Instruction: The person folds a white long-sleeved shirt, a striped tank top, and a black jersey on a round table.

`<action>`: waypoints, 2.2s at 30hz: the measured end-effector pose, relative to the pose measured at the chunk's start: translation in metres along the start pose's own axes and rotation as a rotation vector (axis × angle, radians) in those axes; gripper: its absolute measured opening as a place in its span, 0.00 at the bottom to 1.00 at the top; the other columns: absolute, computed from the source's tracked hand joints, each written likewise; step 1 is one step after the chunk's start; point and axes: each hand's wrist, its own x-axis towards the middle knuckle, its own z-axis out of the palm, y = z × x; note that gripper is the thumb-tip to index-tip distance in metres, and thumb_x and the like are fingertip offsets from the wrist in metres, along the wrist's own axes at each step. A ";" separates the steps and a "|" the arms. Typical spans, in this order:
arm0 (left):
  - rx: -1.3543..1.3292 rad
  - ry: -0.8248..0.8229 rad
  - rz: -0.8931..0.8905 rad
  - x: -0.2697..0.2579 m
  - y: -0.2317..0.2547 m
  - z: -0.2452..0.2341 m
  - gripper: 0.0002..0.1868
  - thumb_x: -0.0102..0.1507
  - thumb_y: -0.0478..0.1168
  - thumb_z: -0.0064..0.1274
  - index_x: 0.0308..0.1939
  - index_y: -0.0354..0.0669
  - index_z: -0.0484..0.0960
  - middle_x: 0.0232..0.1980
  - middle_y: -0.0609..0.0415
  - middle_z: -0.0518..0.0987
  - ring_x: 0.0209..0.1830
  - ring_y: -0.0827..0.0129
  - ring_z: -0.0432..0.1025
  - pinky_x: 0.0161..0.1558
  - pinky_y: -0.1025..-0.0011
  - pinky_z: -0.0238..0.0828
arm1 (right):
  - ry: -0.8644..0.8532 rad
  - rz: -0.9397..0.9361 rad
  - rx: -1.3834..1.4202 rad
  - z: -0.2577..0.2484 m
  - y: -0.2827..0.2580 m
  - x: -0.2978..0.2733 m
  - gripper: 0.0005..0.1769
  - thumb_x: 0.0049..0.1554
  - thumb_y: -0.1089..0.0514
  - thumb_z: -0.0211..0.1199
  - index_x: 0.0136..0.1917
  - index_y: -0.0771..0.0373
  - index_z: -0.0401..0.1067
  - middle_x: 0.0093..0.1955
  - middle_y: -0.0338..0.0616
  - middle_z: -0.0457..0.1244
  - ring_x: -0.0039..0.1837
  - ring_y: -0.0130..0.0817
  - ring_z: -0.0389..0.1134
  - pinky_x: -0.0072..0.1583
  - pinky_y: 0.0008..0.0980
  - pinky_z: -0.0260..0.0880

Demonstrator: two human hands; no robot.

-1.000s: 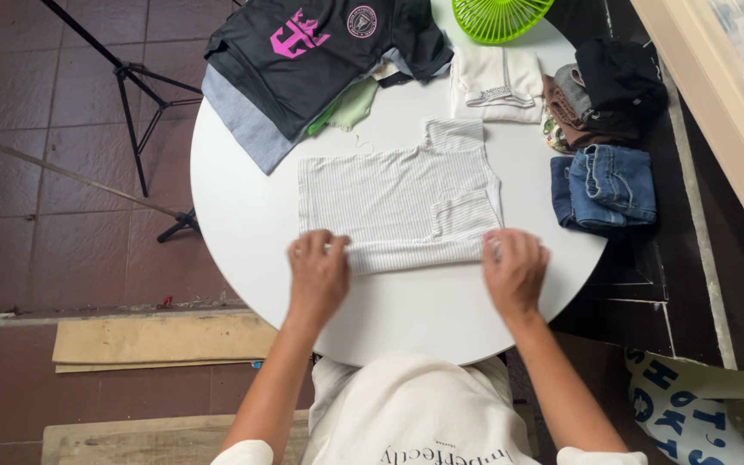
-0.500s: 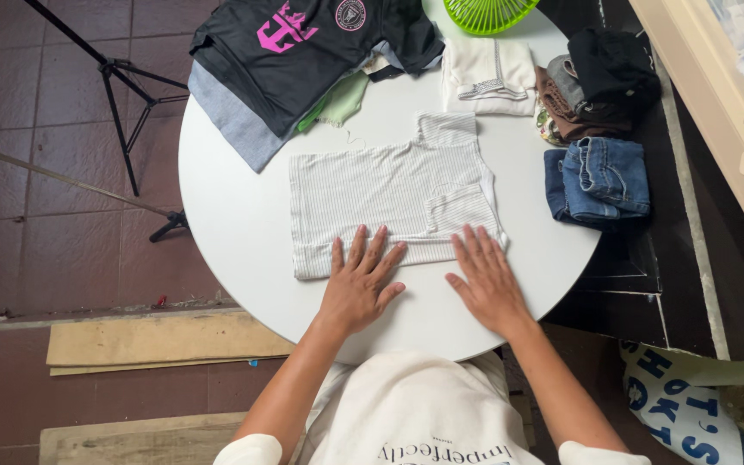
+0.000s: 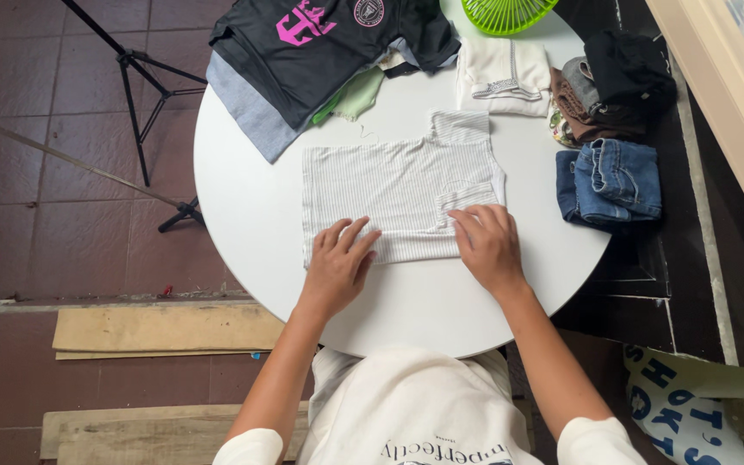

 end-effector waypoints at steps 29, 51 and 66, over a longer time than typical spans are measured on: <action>0.248 -0.208 -0.163 -0.019 -0.030 0.002 0.34 0.70 0.63 0.33 0.79 0.60 0.57 0.82 0.51 0.51 0.83 0.53 0.40 0.76 0.43 0.27 | -0.266 0.172 -0.167 0.038 0.000 -0.023 0.56 0.59 0.28 0.49 0.82 0.69 0.37 0.86 0.57 0.34 0.85 0.53 0.28 0.79 0.54 0.24; 0.088 -0.262 0.034 0.044 0.001 0.045 0.35 0.70 0.61 0.36 0.78 0.54 0.59 0.83 0.51 0.51 0.83 0.54 0.40 0.78 0.47 0.28 | 0.144 0.407 -0.208 0.001 0.048 -0.071 0.09 0.58 0.51 0.69 0.45 0.57 0.75 0.60 0.42 0.66 0.72 0.47 0.59 0.76 0.61 0.41; 0.108 -0.222 0.037 0.041 0.003 0.045 0.36 0.69 0.62 0.37 0.78 0.53 0.59 0.83 0.51 0.53 0.83 0.53 0.42 0.78 0.47 0.30 | 0.002 0.172 -0.222 0.035 0.005 -0.031 0.21 0.60 0.51 0.64 0.63 0.61 0.70 0.69 0.50 0.61 0.79 0.52 0.53 0.80 0.64 0.34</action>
